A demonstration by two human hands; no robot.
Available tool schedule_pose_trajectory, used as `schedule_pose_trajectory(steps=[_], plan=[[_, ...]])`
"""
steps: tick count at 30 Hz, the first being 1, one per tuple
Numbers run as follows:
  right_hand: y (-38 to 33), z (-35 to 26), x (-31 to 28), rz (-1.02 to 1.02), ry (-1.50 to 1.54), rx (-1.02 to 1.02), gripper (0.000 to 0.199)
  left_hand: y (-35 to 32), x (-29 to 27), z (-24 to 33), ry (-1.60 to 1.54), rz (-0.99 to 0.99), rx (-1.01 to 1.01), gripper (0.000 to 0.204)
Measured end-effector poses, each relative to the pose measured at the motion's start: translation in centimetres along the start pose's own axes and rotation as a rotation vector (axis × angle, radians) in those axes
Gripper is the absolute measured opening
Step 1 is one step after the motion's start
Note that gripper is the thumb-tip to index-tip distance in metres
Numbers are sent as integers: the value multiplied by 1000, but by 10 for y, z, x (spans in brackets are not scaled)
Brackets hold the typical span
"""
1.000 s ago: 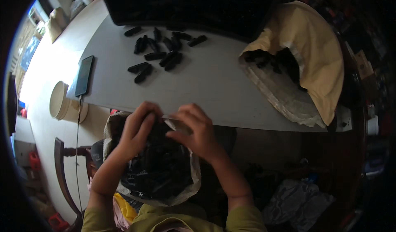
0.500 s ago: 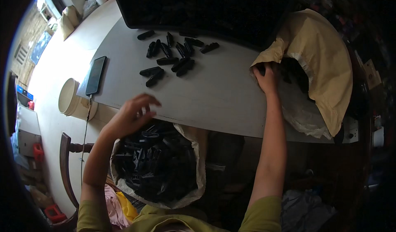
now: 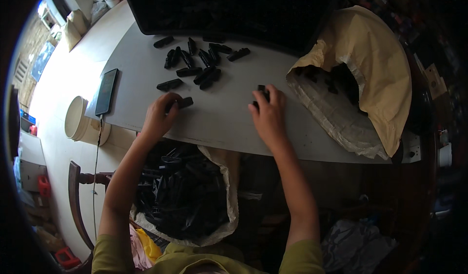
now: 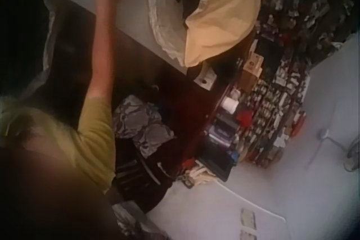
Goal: Picking up small black plastic parts from a table and placing them into a large bag.
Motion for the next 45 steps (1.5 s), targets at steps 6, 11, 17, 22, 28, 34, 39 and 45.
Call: schedule_pose_trajectory(steps=[6,11,17,22,28,34,39,45], plan=[[1,3,-18,64,124,-171,26,-35,1,18,-427,-171,67,17],[-13,8,-49,12,261,-13,22,-54,9,25,-810,-398,-97,18],[-23,-8,-26,-125,-37,-84,22,-59,19,42,-793,-449,-49,18],[-43,-14,-33,99,-55,-170,24,-56,26,48,-922,-414,-16,20],[-68,-83,-2,-261,1040,108,35,-58,28,47,-987,-378,-73,22],[-67,-109,-29,-69,478,-211,36,-60,23,53,-1014,-291,-64,24],[-69,-107,-26,-88,473,-224,34,-69,17,59,-969,-274,-67,26],[-66,-103,-17,-46,628,-192,33,-75,14,67,-991,-192,-32,21]])
Point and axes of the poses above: each hand's wrist, its own y-axis towards the middle knuckle, its own x-axis out of the palm, z = x × y, the point moved 7 cm from there along y, towards the middle knuckle, and after that the axes turned 11 degrees about -z, right-handed, at the moved point
